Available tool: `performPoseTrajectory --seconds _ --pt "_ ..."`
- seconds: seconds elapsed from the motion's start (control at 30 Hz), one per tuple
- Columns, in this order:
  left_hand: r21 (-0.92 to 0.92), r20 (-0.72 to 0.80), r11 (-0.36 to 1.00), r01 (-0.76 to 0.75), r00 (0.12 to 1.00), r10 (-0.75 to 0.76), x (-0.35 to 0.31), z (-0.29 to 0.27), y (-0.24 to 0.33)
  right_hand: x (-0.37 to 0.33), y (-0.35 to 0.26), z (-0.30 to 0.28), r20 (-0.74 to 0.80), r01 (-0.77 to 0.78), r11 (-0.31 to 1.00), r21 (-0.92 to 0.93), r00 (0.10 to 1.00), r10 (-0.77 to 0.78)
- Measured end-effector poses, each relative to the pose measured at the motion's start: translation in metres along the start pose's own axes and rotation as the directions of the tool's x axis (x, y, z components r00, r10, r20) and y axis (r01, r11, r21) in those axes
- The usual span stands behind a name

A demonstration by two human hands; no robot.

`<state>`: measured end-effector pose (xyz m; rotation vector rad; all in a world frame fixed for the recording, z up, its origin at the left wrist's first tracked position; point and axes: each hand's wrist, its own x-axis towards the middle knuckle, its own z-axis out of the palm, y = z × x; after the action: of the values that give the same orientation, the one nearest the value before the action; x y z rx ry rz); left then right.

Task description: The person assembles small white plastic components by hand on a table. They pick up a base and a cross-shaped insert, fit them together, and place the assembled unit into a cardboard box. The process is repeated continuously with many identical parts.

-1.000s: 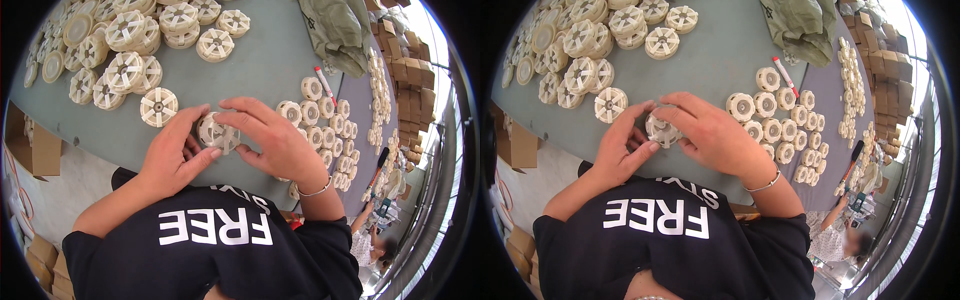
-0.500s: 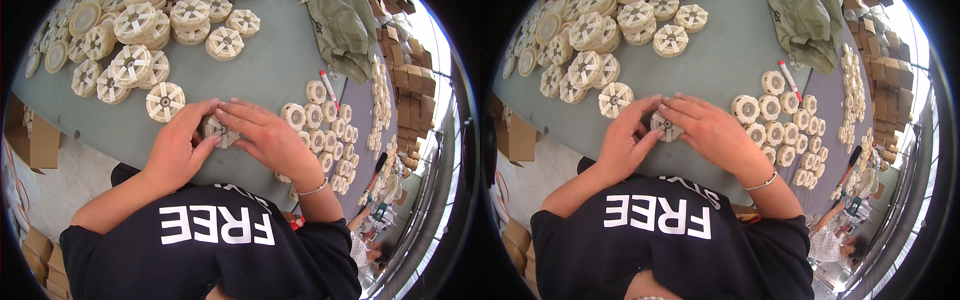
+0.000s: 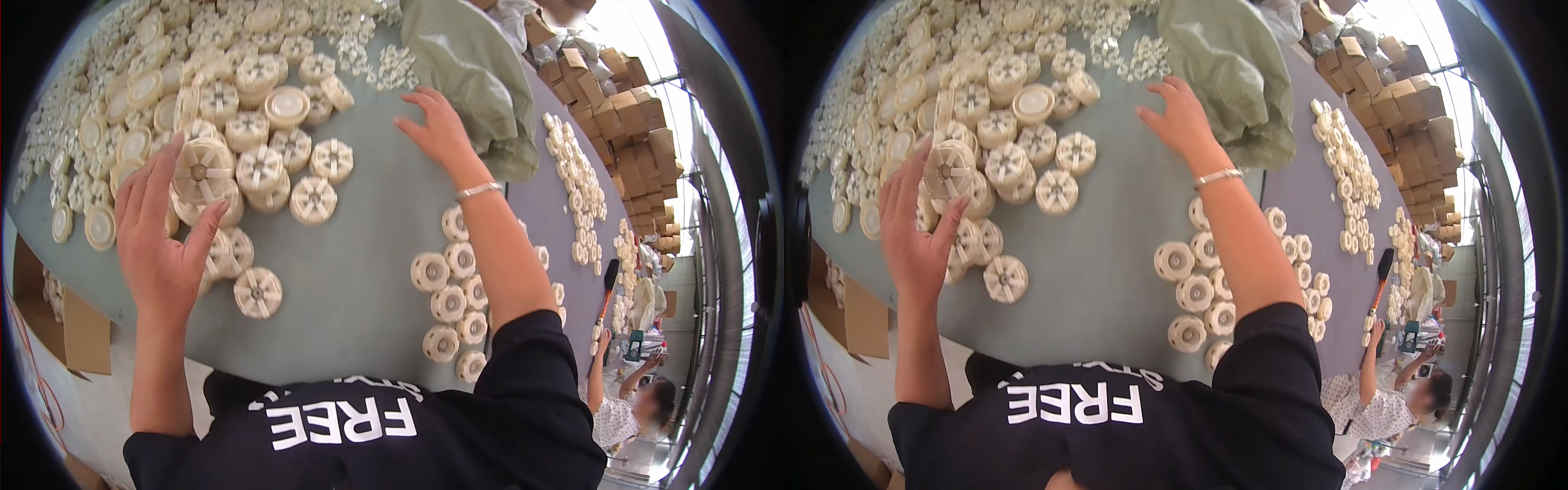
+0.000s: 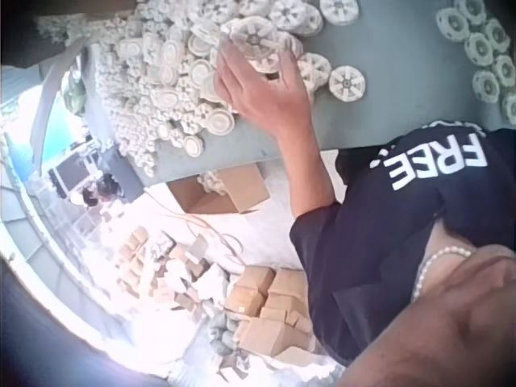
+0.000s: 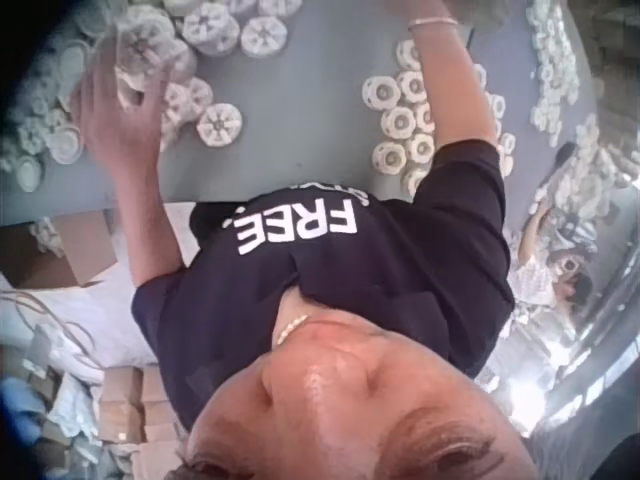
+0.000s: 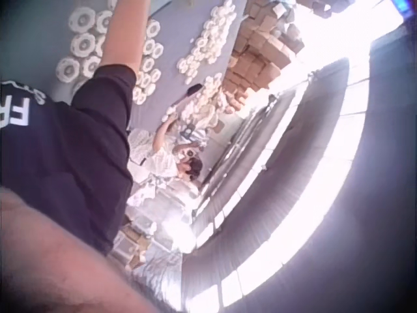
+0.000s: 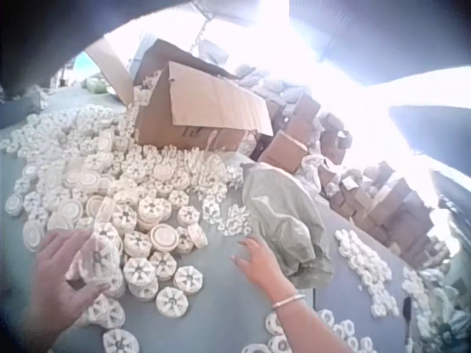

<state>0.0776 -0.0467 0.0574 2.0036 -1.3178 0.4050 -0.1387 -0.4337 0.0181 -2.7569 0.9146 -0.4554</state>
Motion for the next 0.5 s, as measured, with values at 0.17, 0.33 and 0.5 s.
performPoseTrajectory --seconds 0.17,0.33,0.5 --pt "-0.234 0.041 0.969 -0.073 0.996 0.085 -0.012 0.018 0.041 0.116 0.022 0.041 -0.071 -0.094 0.995 0.034 0.993 0.097" --pt "-0.551 0.508 0.834 0.032 0.806 0.304 -0.043 0.062 0.118 0.134 0.030 0.059 0.077 -0.175 0.979 -0.103 0.980 0.184" --pt "-0.499 0.630 0.864 0.060 0.709 0.315 -0.052 0.086 0.138 0.043 -0.012 0.044 0.171 0.016 0.997 -0.081 0.985 -0.002"
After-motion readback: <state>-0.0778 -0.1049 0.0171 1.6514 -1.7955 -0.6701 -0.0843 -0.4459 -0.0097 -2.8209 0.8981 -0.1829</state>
